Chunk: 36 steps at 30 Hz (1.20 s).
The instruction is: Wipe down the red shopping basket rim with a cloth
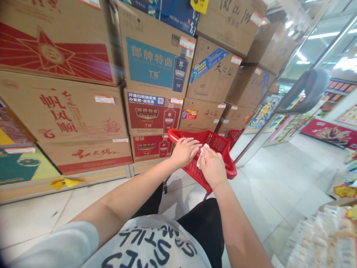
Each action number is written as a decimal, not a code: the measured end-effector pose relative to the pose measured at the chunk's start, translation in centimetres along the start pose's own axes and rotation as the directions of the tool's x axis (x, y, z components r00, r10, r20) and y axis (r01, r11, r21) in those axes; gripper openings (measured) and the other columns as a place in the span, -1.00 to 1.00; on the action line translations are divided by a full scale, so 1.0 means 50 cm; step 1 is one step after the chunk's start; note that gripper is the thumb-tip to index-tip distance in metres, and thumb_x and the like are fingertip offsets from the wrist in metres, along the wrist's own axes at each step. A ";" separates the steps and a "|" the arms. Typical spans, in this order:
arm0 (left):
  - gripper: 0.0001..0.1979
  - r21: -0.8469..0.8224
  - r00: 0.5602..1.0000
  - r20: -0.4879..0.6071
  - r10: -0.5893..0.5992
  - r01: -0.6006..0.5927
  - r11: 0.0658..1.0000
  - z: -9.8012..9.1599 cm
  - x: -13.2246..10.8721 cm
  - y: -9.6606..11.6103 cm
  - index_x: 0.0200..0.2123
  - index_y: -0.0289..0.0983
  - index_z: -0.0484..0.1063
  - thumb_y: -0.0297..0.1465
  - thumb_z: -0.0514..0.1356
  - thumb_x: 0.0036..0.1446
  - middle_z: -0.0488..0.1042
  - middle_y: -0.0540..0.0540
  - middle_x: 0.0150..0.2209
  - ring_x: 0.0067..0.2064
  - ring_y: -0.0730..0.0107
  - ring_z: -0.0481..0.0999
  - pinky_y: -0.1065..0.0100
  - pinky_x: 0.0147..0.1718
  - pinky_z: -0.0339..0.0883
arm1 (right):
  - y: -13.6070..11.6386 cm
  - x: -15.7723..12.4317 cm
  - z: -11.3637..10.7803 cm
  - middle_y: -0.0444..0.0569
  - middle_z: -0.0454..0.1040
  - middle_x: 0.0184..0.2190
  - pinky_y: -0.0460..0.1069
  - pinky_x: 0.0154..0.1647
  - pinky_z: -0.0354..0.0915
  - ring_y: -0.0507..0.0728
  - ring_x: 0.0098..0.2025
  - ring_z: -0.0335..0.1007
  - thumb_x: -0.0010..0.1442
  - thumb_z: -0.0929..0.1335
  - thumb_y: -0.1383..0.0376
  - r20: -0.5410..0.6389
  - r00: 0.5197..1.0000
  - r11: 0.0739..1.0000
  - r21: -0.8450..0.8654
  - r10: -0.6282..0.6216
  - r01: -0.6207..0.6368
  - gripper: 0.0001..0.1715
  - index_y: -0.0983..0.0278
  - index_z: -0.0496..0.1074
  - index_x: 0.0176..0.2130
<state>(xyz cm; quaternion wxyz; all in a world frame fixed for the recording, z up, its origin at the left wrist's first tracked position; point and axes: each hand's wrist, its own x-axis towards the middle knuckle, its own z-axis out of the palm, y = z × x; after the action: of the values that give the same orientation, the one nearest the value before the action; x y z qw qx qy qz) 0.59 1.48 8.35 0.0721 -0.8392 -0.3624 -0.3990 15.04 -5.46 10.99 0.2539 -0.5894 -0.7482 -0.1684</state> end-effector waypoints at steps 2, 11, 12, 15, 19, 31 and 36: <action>-0.62 -0.006 1.000 -0.002 -0.002 0.001 1.000 -0.009 -0.002 -0.009 -0.01 -0.08 0.41 -0.22 -0.15 0.33 0.46 0.04 0.02 0.10 0.33 0.28 0.18 0.08 -0.01 | 0.015 -0.008 -0.009 0.12 0.45 -0.02 0.02 0.01 0.25 0.16 0.00 0.38 0.26 0.13 0.29 0.032 0.997 0.997 0.034 0.066 -0.067 -0.57 0.36 0.39 0.00; -0.65 -0.062 0.995 0.037 -0.098 0.100 0.993 -0.047 -0.008 -0.046 -0.08 -0.09 0.46 -0.29 -0.11 0.30 0.48 0.05 -0.01 0.07 0.32 0.29 0.16 0.07 -0.02 | -0.035 -0.066 -0.002 0.16 0.43 -0.01 0.06 0.00 0.22 0.21 0.00 0.35 0.27 0.14 0.27 -0.001 1.000 0.997 -0.079 -0.002 0.002 -0.56 0.39 0.35 0.04; -0.66 -0.065 0.989 0.059 -0.137 0.140 0.988 -0.054 -0.005 -0.044 -0.12 -0.09 0.48 -0.28 -0.09 0.29 0.49 0.05 -0.02 0.05 0.31 0.30 0.15 0.06 0.00 | -0.045 -0.064 -0.003 0.16 0.43 -0.02 0.05 0.01 0.22 0.21 0.00 0.34 0.28 0.14 0.27 0.012 1.000 0.997 -0.073 -0.010 0.011 -0.57 0.39 0.35 0.03; -0.65 -0.057 0.972 0.150 -0.182 0.192 0.980 -0.066 0.006 -0.024 -0.24 -0.08 0.53 -0.18 -0.06 0.26 0.52 0.03 -0.09 0.00 0.25 0.34 0.10 0.03 0.03 | -0.068 -0.043 -0.023 0.12 0.47 -0.09 0.00 -0.01 0.22 0.17 -0.06 0.38 0.27 0.16 0.30 0.120 0.992 0.999 -0.025 -0.026 0.029 -0.64 0.36 0.40 -0.05; -0.59 -0.021 0.990 0.111 -0.091 0.094 0.995 -0.060 0.007 -0.004 -0.30 -0.14 0.53 -0.17 -0.09 0.28 0.56 0.02 -0.19 -0.05 0.28 0.38 0.06 0.10 -0.09 | -0.075 -0.003 -0.058 0.07 0.52 -0.28 -0.06 -0.24 0.25 0.13 -0.25 0.45 0.29 0.16 0.30 0.357 0.934 0.995 -0.084 -0.025 0.059 -0.69 0.32 0.44 -0.24; -0.56 -0.044 0.999 0.039 -0.036 0.038 0.998 -0.073 -0.013 -0.036 -0.30 -0.18 0.51 -0.21 -0.14 0.31 0.57 0.01 -0.21 -0.05 0.34 0.42 0.15 0.07 -0.05 | -0.124 -0.035 -0.033 0.09 0.48 -0.35 -0.07 -0.28 0.24 0.12 -0.28 0.43 0.33 0.10 0.23 0.203 0.978 0.974 -0.227 0.052 -0.004 -0.63 0.35 0.38 -0.28; -0.59 -0.057 0.998 0.057 -0.006 0.009 0.998 -0.079 -0.013 -0.061 -0.29 -0.15 0.51 -0.31 -0.14 0.30 0.57 0.03 -0.19 -0.02 0.36 0.43 0.17 0.06 -0.04 | -0.106 0.017 -0.050 0.11 0.49 -0.25 -0.05 -0.28 0.22 0.13 -0.24 0.44 0.34 0.08 0.25 0.522 0.841 0.946 -0.178 -0.143 0.271 -0.59 0.34 0.41 -0.18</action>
<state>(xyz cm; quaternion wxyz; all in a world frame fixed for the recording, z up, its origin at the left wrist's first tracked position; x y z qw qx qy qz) -4.16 1.73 10.03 0.0361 -0.8506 -0.3559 -0.3854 10.22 -7.48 13.77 -0.0439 -0.5546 -0.8213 -0.1265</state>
